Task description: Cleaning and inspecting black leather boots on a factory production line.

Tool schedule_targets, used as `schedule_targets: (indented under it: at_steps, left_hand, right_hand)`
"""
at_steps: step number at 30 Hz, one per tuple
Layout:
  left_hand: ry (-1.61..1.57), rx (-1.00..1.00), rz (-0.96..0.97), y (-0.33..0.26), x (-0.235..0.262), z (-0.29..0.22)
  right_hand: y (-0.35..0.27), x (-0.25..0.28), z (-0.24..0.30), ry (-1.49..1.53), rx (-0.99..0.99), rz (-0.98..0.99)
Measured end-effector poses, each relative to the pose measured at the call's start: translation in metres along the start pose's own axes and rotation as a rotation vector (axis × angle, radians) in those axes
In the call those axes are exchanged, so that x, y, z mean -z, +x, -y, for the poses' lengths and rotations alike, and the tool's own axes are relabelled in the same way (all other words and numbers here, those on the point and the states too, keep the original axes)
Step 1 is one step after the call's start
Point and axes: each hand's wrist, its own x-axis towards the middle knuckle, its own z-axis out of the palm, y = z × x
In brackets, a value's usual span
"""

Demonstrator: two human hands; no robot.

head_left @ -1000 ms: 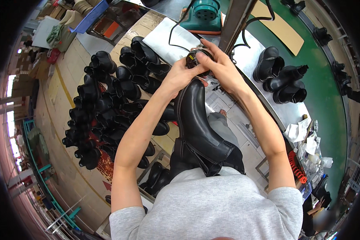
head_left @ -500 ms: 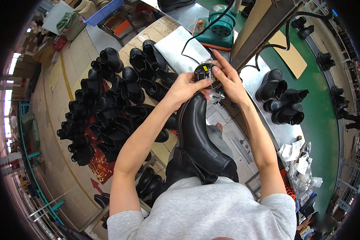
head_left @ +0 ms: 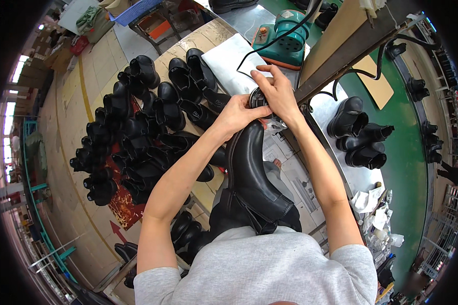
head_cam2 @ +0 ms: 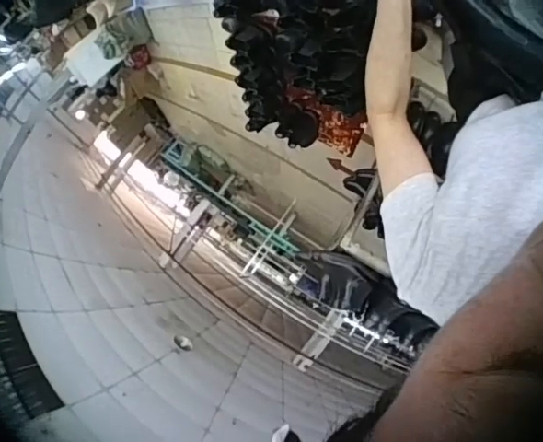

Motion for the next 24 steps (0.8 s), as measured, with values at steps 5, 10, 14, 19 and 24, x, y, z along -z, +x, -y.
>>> schedule_targets:
  at_steps: [5, 10, 14, 19, 24]
  left_hand:
    - [0.01, -0.054, 0.014, 0.005, 0.013, 0.016]
    - [0.044, -0.05, -0.004, 0.009, 0.021, 0.024]
    - [0.154, -0.057, -0.029, 0.014, 0.021, 0.021]
    - [0.351, -0.176, -0.092, 0.018, 0.028, 0.024]
    - [0.415, -0.185, -0.131, 0.02, 0.029, 0.017]
  right_hand:
    - [0.003, -0.015, -0.019, 0.136, -0.007, 0.05]
    - [0.009, -0.024, -0.028, 0.08, -0.019, 0.116]
    - [0.018, -0.025, -0.047, 0.117, 0.08, 0.105]
    - [0.016, -0.027, -0.044, 0.301, -0.05, 0.113]
    - [0.021, -0.029, -0.054, 0.257, -0.199, 0.015]
